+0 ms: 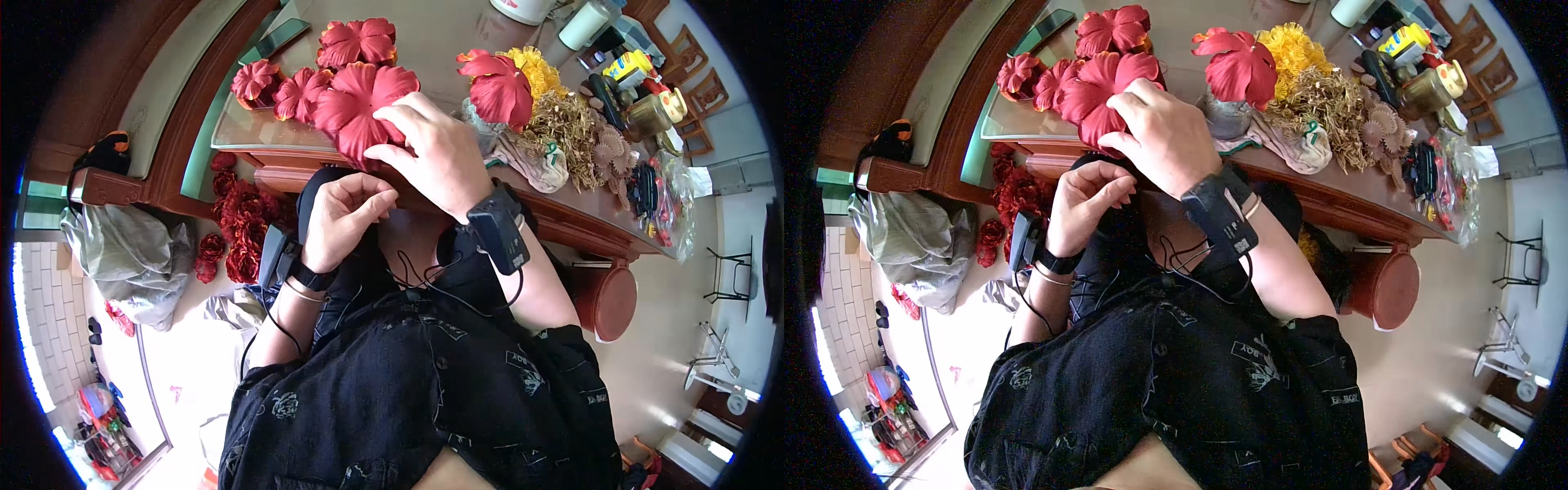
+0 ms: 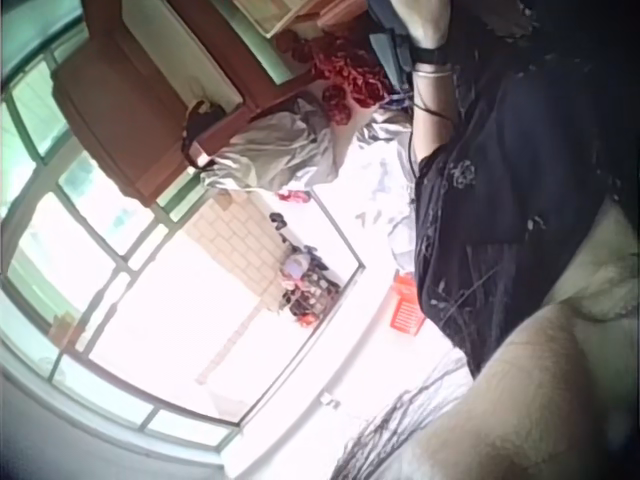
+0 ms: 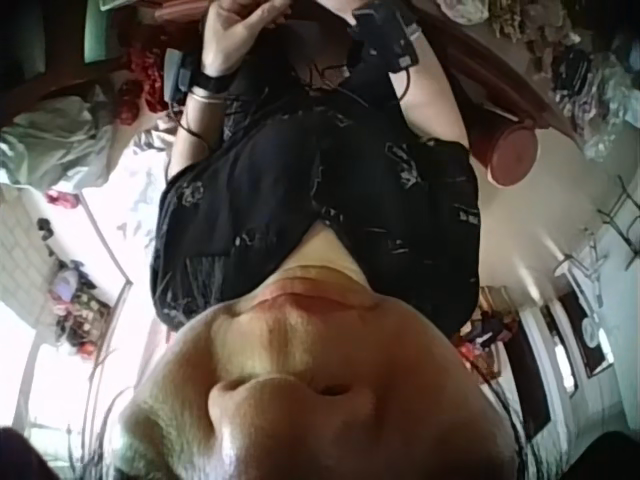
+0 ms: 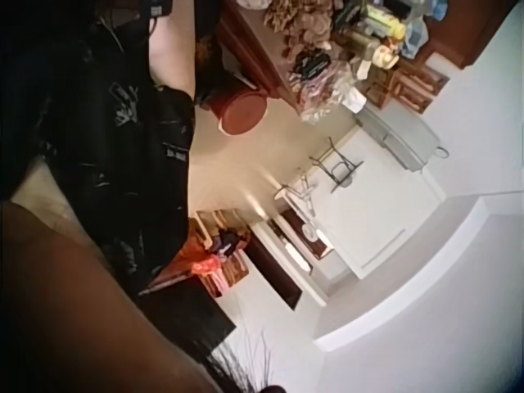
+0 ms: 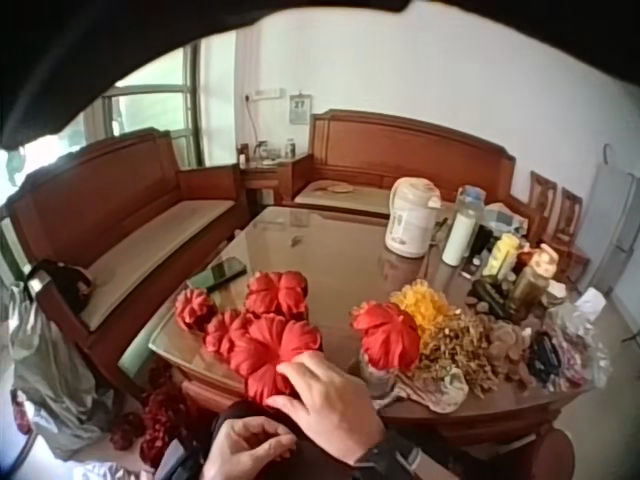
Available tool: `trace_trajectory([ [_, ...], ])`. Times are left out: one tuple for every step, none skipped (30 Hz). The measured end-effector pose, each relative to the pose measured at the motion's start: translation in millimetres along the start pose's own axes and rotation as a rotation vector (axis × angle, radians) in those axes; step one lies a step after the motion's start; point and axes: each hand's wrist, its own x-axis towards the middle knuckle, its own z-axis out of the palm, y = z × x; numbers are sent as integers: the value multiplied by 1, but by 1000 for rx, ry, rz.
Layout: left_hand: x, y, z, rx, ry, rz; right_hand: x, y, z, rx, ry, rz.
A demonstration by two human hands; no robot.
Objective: Arranging and assembling artificial flowers and petals at a workshop table.
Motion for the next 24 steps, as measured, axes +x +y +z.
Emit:
trace_trajectory([
  [-2, -1, -2, 14, 11, -2, 3, 1, 6, -35, -40, 1],
  [-3, -2, -4, 16, 23, -5, 6, 2, 12, -70, -80, 1],
  [-5, -3, -6, 16, 38, -8, 7, 2, 17, -103, -123, 0],
  [-7, -4, -7, 16, 53, -12, 9, 1, 19, -84, -119, 7],
  [-9, -4, -9, 21, 68, -2, 10, 2, 19, -47, -133, 19],
  [-9, -4, -9, 23, 79, 9, 12, 4, 17, -15, -147, 32],
  [-10, -3, -9, 26, 90, 20, 13, 5, 15, 16, -160, 45],
  [-10, -4, -9, 11, 104, 26, 13, 5, 15, 69, -139, 72],
  [-10, -4, -9, -3, 119, 33, 14, 7, 16, 72, -143, 82],
  [-10, -4, -9, -17, 132, 40, 14, 10, 17, 74, -148, 92],
  [-10, -2, -8, -7, 156, 65, 14, 12, 17, 76, -152, 102],
  [-10, 1, -7, 4, 181, 92, 16, 12, 16, 88, -154, 107],
  [-10, 3, -7, 15, 205, 118, 16, 13, 16, 118, -149, 113],
  [-9, 3, -7, 92, 258, 183, 16, 15, 17, 148, -144, 119],
  [-8, 3, -7, 168, 310, 249, 16, 16, 16, 176, -138, 125],
  [-6, 4, -6, 245, 362, 315, 17, 16, 15, 205, -131, 126],
  [-4, 9, -6, 401, 386, 423, 18, 16, 14, 216, -123, 130],
  [0, 20, -6, 558, 409, 530, 19, 16, 14, 227, -115, 134],
  [5, 26, -7, 715, 430, 636, 19, 15, 14, 238, -108, 138],
  [12, 27, -12, 901, 410, 768, 20, 17, 14, 244, -82, 130],
  [17, 28, -12, 946, 393, 766, 21, 18, 15, 255, -55, 119],
  [21, 29, -11, 990, 375, 764, 22, 19, 15, 265, -29, 110],
  [24, 28, -11, 1035, 357, 762, 22, 19, 14, 299, -5, 135],
  [27, 25, -13, 1058, 355, 795, 23, 16, 11, 333, 18, 161],
])
